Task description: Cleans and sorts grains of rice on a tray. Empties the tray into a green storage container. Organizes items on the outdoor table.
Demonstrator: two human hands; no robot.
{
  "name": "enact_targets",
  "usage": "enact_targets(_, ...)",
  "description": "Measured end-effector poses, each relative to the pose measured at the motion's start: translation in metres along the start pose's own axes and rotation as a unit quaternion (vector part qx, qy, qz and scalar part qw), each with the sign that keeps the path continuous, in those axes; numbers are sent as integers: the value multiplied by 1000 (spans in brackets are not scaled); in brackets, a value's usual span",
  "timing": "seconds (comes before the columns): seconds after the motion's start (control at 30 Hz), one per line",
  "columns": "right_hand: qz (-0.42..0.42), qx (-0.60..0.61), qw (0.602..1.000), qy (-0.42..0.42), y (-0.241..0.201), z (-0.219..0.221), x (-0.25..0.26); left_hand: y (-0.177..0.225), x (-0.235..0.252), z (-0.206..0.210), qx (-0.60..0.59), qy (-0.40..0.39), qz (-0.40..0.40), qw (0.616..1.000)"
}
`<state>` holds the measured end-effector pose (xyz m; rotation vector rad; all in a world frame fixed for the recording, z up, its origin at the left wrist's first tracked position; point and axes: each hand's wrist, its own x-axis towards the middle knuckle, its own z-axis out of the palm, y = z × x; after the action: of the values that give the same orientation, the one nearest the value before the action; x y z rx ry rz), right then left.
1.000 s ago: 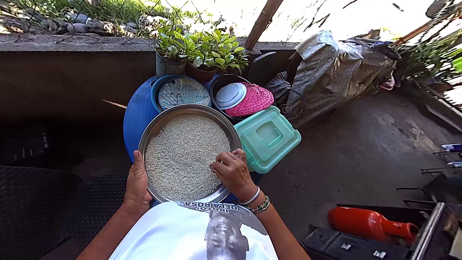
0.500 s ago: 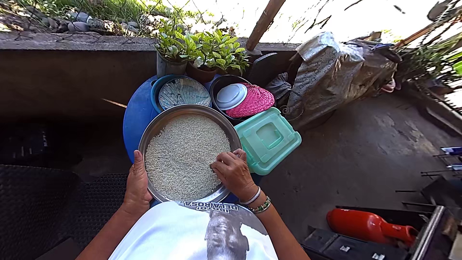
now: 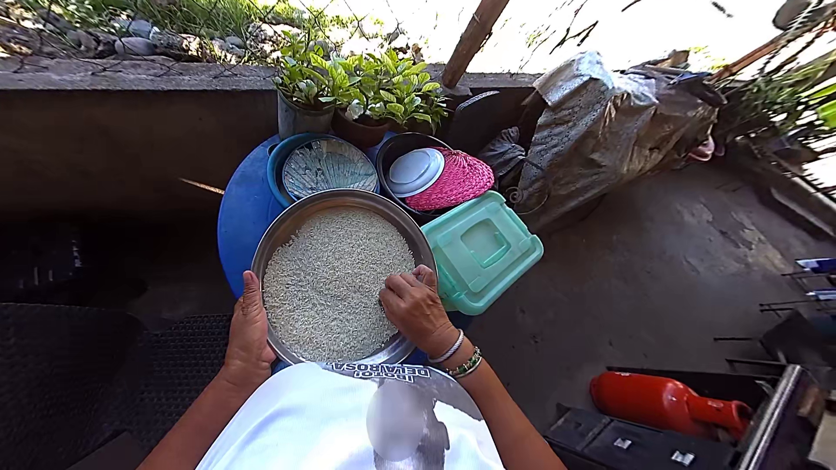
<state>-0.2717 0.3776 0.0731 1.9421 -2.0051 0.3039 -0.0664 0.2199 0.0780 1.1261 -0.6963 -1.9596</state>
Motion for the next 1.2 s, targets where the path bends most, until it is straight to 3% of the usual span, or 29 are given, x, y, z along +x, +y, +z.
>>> enact_targets(0.07, 11, 27, 999, 19, 1, 0, -1, -3, 1, 0, -1, 6, -1, 1000)
enact_targets(0.2, 130, 166, 975, 72, 12, -19, -6, -3, 4, -7, 6, 36, 4, 999)
enact_targets(0.3, 189, 159, 966, 71, 28, -20, -24, 2, 8, -23, 10, 50, 21, 998)
enact_targets(0.4, 228, 157, 961, -24, 34, 2, -51, 11, 10, -42, 12, 76, 47, 996)
enact_targets(0.53, 340, 294, 867, -216, 26, 50, -78, 23, 11, -68, 14, 113, 94, 989)
enact_targets(0.63, 402, 326, 803, -296, 19, 82, -87, 29, 10, -86, 30, 123, 130, 983)
enact_targets(0.73, 425, 323, 769, -353, 17, 101, -88, 33, 6, -96, 22, 123, 155, 980)
enact_targets(1.03, 442, 321, 765, -342, 28, 100, -95, 29, -10, -113, 22, 155, 161, 974)
enact_targets(1.2, 452, 339, 781, -268, 30, 80, -97, 28, -9, -115, 34, 150, 160, 975)
